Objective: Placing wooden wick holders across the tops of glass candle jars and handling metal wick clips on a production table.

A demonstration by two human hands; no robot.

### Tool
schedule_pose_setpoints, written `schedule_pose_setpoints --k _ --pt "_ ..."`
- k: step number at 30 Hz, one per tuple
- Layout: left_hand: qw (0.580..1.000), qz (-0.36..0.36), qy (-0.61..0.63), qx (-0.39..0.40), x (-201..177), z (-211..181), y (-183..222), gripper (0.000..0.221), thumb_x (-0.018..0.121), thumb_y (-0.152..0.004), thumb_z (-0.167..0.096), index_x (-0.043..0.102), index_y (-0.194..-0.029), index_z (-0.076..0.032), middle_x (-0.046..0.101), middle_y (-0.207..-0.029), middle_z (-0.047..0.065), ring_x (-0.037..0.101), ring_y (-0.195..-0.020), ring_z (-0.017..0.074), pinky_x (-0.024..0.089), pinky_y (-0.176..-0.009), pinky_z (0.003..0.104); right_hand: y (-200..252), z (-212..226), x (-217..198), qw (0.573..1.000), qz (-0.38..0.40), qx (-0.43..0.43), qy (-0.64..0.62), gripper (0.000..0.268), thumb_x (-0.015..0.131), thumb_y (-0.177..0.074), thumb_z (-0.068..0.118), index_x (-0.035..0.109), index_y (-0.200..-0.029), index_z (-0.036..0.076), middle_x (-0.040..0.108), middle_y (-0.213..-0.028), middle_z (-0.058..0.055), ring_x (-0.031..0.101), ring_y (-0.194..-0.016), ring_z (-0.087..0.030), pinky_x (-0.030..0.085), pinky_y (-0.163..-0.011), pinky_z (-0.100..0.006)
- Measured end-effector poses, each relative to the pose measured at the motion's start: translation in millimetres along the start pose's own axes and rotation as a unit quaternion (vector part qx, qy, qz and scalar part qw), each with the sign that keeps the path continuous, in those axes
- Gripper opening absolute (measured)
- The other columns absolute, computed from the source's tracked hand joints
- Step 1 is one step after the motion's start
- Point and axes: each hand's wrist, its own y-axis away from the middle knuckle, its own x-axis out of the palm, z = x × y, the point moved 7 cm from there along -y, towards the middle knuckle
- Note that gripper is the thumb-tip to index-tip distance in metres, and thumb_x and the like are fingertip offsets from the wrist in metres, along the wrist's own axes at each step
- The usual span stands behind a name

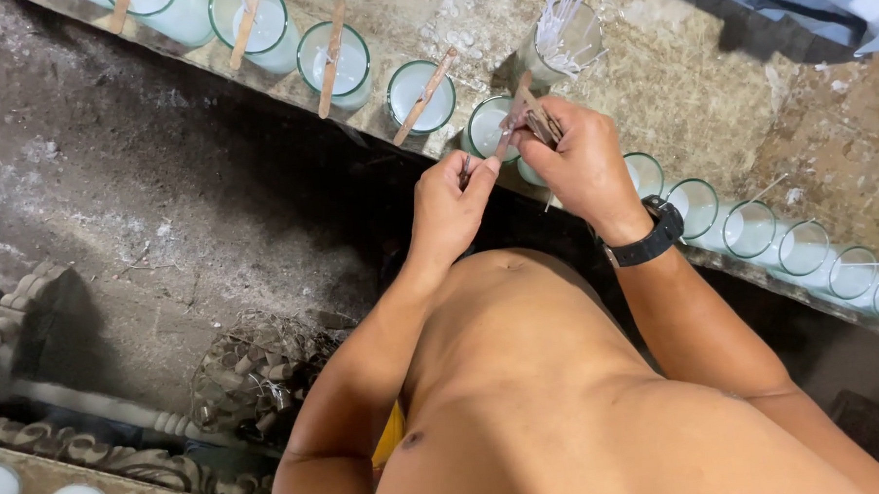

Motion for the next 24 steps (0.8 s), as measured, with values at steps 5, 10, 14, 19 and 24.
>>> schedule_pose_setpoints --k 5,10,14,19,24 --pt "0.999 -0.025 -0.021 -0.007 -5 -6 1 0.023 0.058 -0.077 -0.022 0.055 -0.060 -0.006 0.045 -0.039 0.006 0.042 -0.041 0.0128 0.035 -0.041 0.026 4 18 -10 0.999 -0.016 -0.018 -0.023 0.010 0.059 -0.079 0.008 0.060 -0.089 0.009 0.055 -0.063 -0.011 0.051 -0.058 -0.023 0.041 -0.057 -0.032" --pt "0.999 -0.033 -0.042 0.009 -6 -7 1 0.026 0.059 -0.076 -0.024 0.051 -0.057 -0.007 0.044 -0.039 0.006 0.042 -0.041 0.0139 0.035 -0.041 0.028 4 18 -12 0.996 -0.036 -0.085 0.012 0.015 0.063 -0.077 0.003 0.061 -0.090 0.010 0.057 -0.074 -0.010 0.057 -0.069 -0.029 0.044 -0.062 -0.034" --pt "0.997 -0.030 -0.075 0.003 -4 -3 -2 0.029 0.059 -0.075 -0.027 0.049 -0.055 -0.008 0.044 -0.038 0.007 0.043 -0.040 0.0167 0.035 -0.040 0.030 1 19 -6 0.991 -0.022 -0.128 0.032 0.013 0.066 -0.074 0.005 0.062 -0.086 0.008 0.055 -0.073 -0.011 0.056 -0.070 -0.032 0.044 -0.062 -0.038" --pt "0.993 -0.035 -0.115 -0.012 -8 -1 -4 0.032 0.057 -0.074 -0.031 0.047 -0.054 -0.008 0.044 -0.038 0.007 0.045 -0.039 0.0199 0.037 -0.040 0.031 1 18 -9 0.990 -0.029 -0.129 0.046 0.012 0.063 -0.076 0.004 0.062 -0.086 0.009 0.055 -0.074 -0.012 0.056 -0.071 -0.033 0.045 -0.064 -0.039" --pt "0.992 -0.030 -0.118 -0.014 -5 4 -8 0.033 0.058 -0.073 -0.031 0.047 -0.052 -0.009 0.044 -0.037 0.007 0.045 -0.039 0.0188 0.036 -0.039 0.030 3 19 -20 0.995 -0.030 -0.094 0.006 0.014 0.062 -0.078 0.004 0.061 -0.091 0.010 0.059 -0.075 -0.007 0.058 -0.074 -0.027 0.045 -0.067 -0.035"
